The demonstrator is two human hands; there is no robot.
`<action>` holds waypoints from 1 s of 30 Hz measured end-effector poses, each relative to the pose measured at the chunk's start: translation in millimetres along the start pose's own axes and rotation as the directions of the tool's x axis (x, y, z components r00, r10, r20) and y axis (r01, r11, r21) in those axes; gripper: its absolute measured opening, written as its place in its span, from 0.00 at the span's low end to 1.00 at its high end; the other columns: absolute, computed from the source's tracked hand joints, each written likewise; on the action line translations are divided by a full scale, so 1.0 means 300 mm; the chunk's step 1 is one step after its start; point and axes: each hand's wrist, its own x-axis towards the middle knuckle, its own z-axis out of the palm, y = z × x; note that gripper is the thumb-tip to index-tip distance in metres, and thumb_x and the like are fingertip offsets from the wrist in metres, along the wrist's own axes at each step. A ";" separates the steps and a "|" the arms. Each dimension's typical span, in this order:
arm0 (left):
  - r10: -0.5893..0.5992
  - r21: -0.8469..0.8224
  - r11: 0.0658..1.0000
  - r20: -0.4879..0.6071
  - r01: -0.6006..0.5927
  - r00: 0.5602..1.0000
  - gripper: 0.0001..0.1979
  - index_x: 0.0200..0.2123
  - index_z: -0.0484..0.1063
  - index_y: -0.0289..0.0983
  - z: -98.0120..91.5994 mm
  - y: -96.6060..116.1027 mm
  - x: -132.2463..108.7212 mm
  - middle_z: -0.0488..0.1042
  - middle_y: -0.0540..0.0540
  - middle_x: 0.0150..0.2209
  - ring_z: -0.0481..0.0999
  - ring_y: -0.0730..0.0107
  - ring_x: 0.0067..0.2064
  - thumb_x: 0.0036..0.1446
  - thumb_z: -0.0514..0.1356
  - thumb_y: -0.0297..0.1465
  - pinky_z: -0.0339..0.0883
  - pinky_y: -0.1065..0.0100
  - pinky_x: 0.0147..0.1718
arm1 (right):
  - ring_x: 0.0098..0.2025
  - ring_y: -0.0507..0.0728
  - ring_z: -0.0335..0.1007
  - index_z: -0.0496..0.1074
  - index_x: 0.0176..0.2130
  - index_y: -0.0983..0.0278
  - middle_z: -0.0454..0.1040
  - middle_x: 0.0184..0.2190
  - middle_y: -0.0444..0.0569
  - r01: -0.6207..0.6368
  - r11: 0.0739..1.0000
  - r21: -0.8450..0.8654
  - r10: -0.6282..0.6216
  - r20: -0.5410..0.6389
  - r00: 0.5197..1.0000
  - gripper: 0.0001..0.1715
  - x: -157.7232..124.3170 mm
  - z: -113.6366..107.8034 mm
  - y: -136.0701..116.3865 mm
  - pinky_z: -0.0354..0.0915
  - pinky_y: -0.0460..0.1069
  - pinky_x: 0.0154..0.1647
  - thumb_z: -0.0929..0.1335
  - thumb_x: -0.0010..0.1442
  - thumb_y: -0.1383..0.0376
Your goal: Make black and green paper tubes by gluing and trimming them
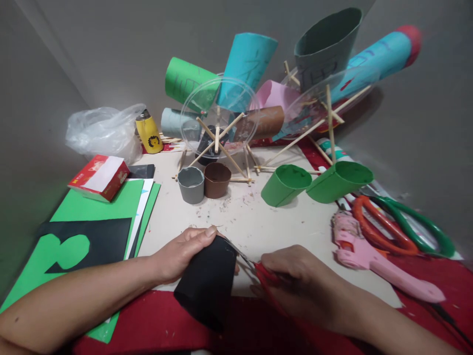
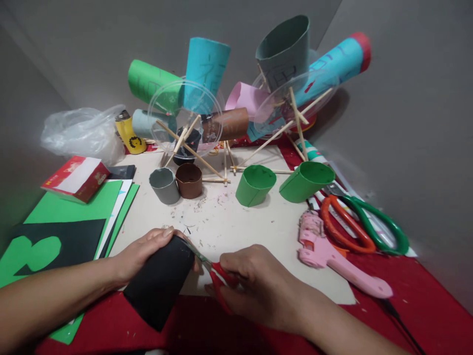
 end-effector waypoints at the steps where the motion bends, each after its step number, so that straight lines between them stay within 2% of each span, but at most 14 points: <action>1: 0.002 -0.009 1.000 -0.003 -0.002 1.000 0.25 0.35 0.80 0.32 0.001 -0.001 0.000 0.80 0.41 0.32 0.77 0.64 0.36 0.63 0.53 0.46 0.68 0.68 0.39 | 0.21 0.47 0.50 0.61 0.25 0.62 0.57 0.19 0.36 0.004 1.000 -0.007 -0.004 -0.004 1.000 0.11 0.002 -0.001 -0.001 0.48 0.43 0.21 0.64 0.52 0.76; 7: 0.003 -0.076 0.997 0.011 -0.002 1.000 0.24 0.36 0.79 0.32 -0.005 -0.013 0.004 0.81 0.42 0.32 0.77 0.66 0.35 0.63 0.54 0.46 0.68 0.70 0.37 | 0.21 0.47 0.49 0.61 0.25 0.61 0.56 0.20 0.36 -0.003 1.000 -0.010 0.003 0.013 1.000 0.11 0.006 -0.002 -0.002 0.48 0.42 0.21 0.64 0.49 0.77; 15: 0.028 -0.020 0.999 0.033 -0.028 0.999 0.24 0.37 0.79 0.32 -0.012 -0.013 0.004 0.81 0.42 0.34 0.78 0.65 0.36 0.66 0.50 0.44 0.68 0.69 0.39 | 0.21 0.46 0.51 0.62 0.26 0.62 0.59 0.20 0.35 -0.006 1.000 0.016 0.006 0.026 1.000 0.11 0.000 0.002 0.000 0.49 0.42 0.22 0.64 0.51 0.77; 20: 0.016 0.048 0.999 0.014 -0.017 1.000 0.25 0.34 0.78 0.32 -0.017 -0.014 0.001 0.81 0.42 0.35 0.78 0.66 0.36 0.67 0.49 0.44 0.68 0.69 0.39 | 0.19 0.46 0.51 0.64 0.25 0.62 0.60 0.18 0.35 0.030 0.999 0.015 -0.030 0.000 1.000 0.12 -0.001 0.008 0.009 0.48 0.42 0.21 0.64 0.53 0.77; 30: 0.043 0.056 0.997 0.055 -0.046 0.998 0.27 0.35 0.79 0.31 -0.012 -0.001 0.002 0.81 0.39 0.33 0.78 0.64 0.37 0.68 0.46 0.42 0.68 0.68 0.41 | 0.19 0.46 0.53 0.64 0.25 0.62 0.60 0.18 0.36 0.059 0.998 0.013 -0.059 -0.021 0.998 0.12 0.010 0.004 0.004 0.48 0.42 0.20 0.64 0.56 0.76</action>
